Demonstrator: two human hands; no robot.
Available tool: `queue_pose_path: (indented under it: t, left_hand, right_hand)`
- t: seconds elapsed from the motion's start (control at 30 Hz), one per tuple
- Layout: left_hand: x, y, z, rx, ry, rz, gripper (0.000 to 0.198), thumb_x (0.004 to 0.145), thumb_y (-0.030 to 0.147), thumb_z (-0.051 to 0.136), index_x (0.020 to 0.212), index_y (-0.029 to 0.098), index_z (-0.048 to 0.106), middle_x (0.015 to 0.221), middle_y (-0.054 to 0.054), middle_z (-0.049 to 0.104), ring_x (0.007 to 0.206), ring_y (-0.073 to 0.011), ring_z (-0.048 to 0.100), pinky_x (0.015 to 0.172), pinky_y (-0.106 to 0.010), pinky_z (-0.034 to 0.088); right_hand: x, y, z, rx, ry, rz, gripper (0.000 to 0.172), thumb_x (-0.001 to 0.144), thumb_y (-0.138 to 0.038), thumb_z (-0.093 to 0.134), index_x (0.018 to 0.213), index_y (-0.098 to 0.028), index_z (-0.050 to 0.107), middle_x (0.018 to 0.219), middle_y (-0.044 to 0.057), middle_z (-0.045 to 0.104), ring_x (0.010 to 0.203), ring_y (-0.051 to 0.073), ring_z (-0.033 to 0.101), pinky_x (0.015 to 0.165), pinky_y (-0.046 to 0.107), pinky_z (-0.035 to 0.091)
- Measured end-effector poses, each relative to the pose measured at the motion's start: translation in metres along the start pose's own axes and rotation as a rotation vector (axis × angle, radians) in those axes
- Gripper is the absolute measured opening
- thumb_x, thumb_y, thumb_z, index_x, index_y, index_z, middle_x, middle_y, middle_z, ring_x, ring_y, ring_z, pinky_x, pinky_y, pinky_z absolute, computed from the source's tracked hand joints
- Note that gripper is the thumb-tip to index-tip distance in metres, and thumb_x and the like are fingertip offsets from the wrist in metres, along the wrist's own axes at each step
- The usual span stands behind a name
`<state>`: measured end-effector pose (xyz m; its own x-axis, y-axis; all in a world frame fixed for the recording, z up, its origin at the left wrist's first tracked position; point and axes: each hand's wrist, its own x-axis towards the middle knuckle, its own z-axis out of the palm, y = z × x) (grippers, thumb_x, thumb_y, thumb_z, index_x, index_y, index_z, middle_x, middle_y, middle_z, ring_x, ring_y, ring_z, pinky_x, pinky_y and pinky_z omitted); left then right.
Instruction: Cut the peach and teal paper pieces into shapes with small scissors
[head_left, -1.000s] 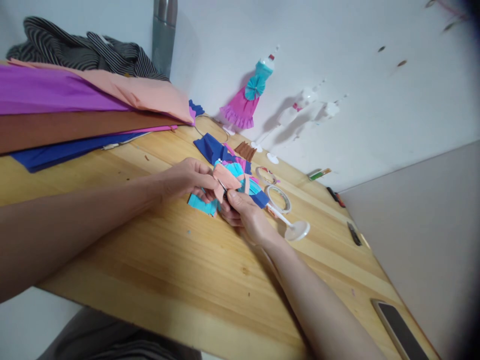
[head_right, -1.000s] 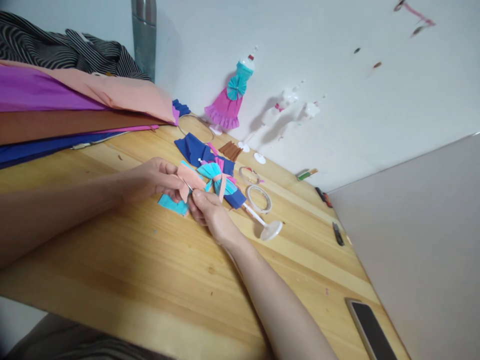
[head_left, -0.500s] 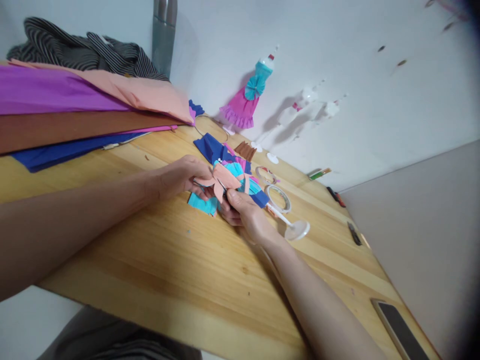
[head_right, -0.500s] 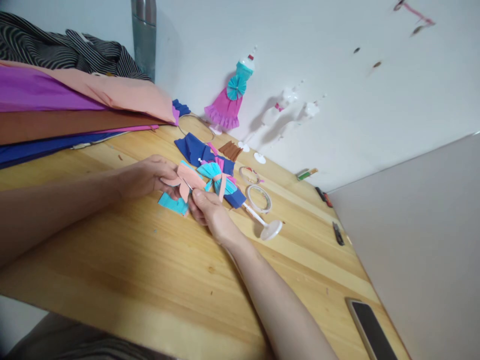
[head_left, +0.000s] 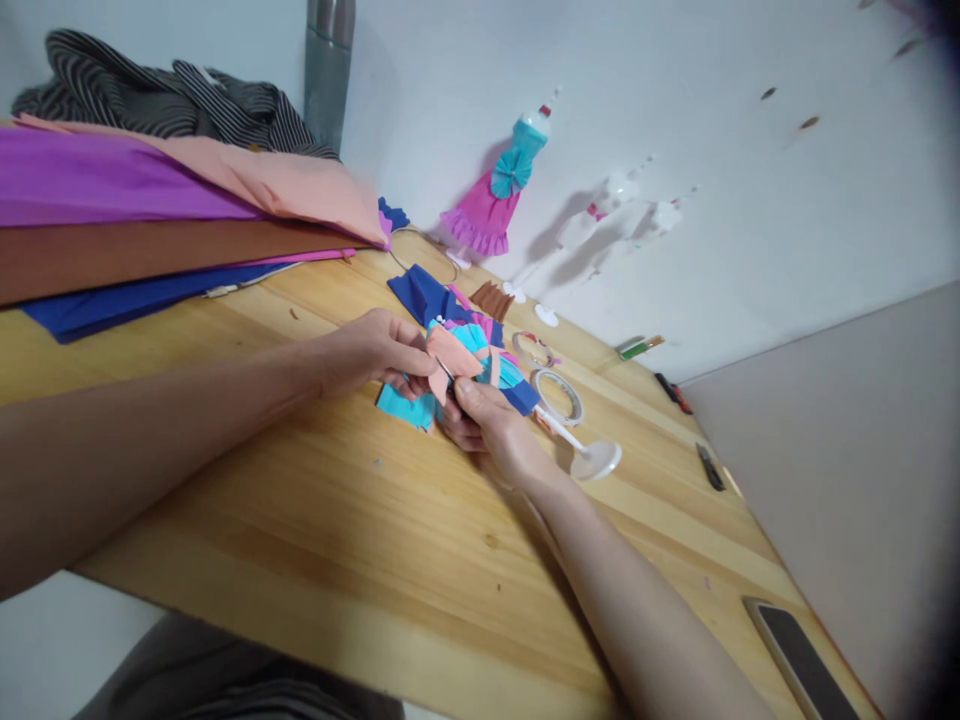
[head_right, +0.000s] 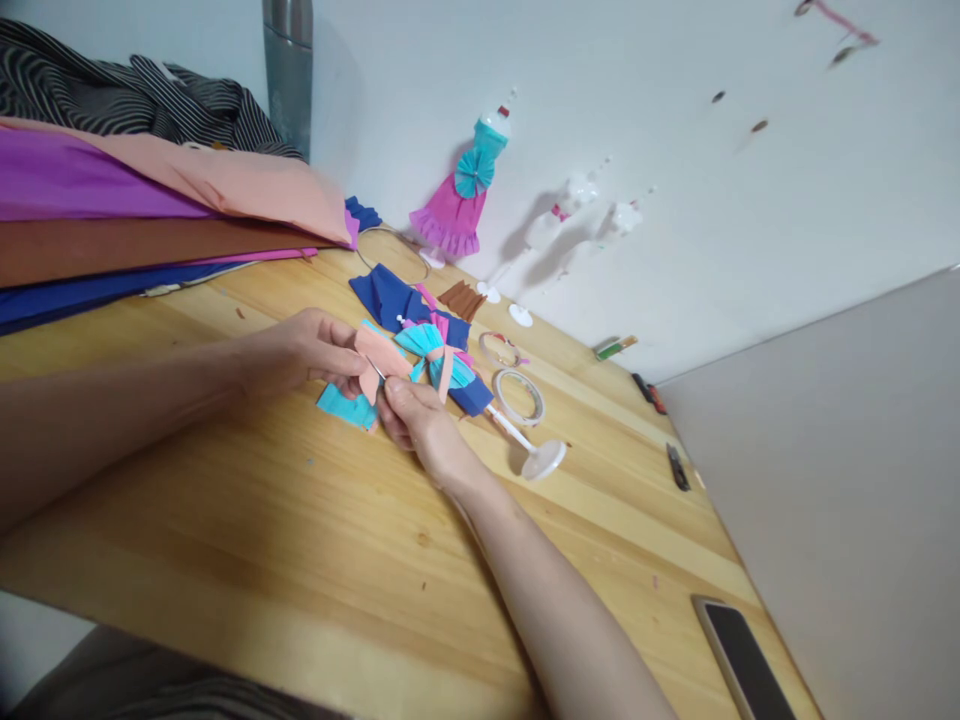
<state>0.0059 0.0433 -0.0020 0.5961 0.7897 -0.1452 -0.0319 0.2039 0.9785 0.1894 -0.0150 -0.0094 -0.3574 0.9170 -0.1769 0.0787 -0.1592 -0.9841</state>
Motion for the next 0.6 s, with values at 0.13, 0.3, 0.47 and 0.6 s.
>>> queue_pose_path:
  t: [0.13, 0.3, 0.47, 0.6]
  left_hand:
    - [-0.0002, 0.0009, 0.0002, 0.032, 0.010, -0.002, 0.022, 0.064, 0.019, 0.067, 0.080, 0.008, 0.076, 0.062, -0.006, 0.069, 0.056, -0.0105, 0.058, 0.061, -0.023, 0.047]
    - [-0.0006, 0.0034, -0.0018, 0.033, -0.013, -0.014, 0.021, 0.065, 0.017, 0.065, 0.080, 0.008, 0.076, 0.062, -0.006, 0.069, 0.054, -0.0103, 0.058, 0.059, -0.023, 0.047]
    - [-0.0003, 0.0046, -0.0022, 0.008, -0.053, -0.023, 0.020, 0.065, 0.018, 0.065, 0.078, 0.007, 0.075, 0.061, -0.007, 0.069, 0.052, -0.0108, 0.059, 0.059, -0.024, 0.047]
    - [0.0001, 0.0043, -0.0024, 0.014, -0.041, -0.019, 0.009, 0.063, 0.018, 0.067, 0.064, 0.009, 0.070, 0.054, -0.005, 0.065, 0.051, -0.0103, 0.058, 0.058, -0.024, 0.046]
  right_hand:
    - [0.0001, 0.0012, -0.0015, 0.001, -0.017, 0.002, 0.049, 0.081, -0.061, 0.058, 0.059, -0.019, 0.043, 0.049, -0.008, 0.028, 0.042, 0.006, 0.017, 0.041, 0.025, 0.007]
    - [-0.0001, -0.0003, -0.0018, -0.011, -0.040, 0.009, 0.049, 0.081, -0.061, 0.058, 0.060, -0.020, 0.042, 0.051, -0.008, 0.028, 0.042, 0.006, 0.016, 0.041, 0.026, 0.007]
    - [-0.0001, -0.0001, -0.0025, -0.002, -0.054, -0.001, 0.049, 0.081, -0.061, 0.058, 0.060, -0.019, 0.043, 0.051, -0.008, 0.029, 0.043, 0.006, 0.016, 0.042, 0.026, 0.007]
    - [-0.0005, 0.0003, -0.0024, -0.014, -0.060, -0.003, 0.049, 0.083, -0.061, 0.057, 0.060, -0.019, 0.042, 0.051, -0.008, 0.028, 0.043, 0.007, 0.016, 0.042, 0.026, 0.007]
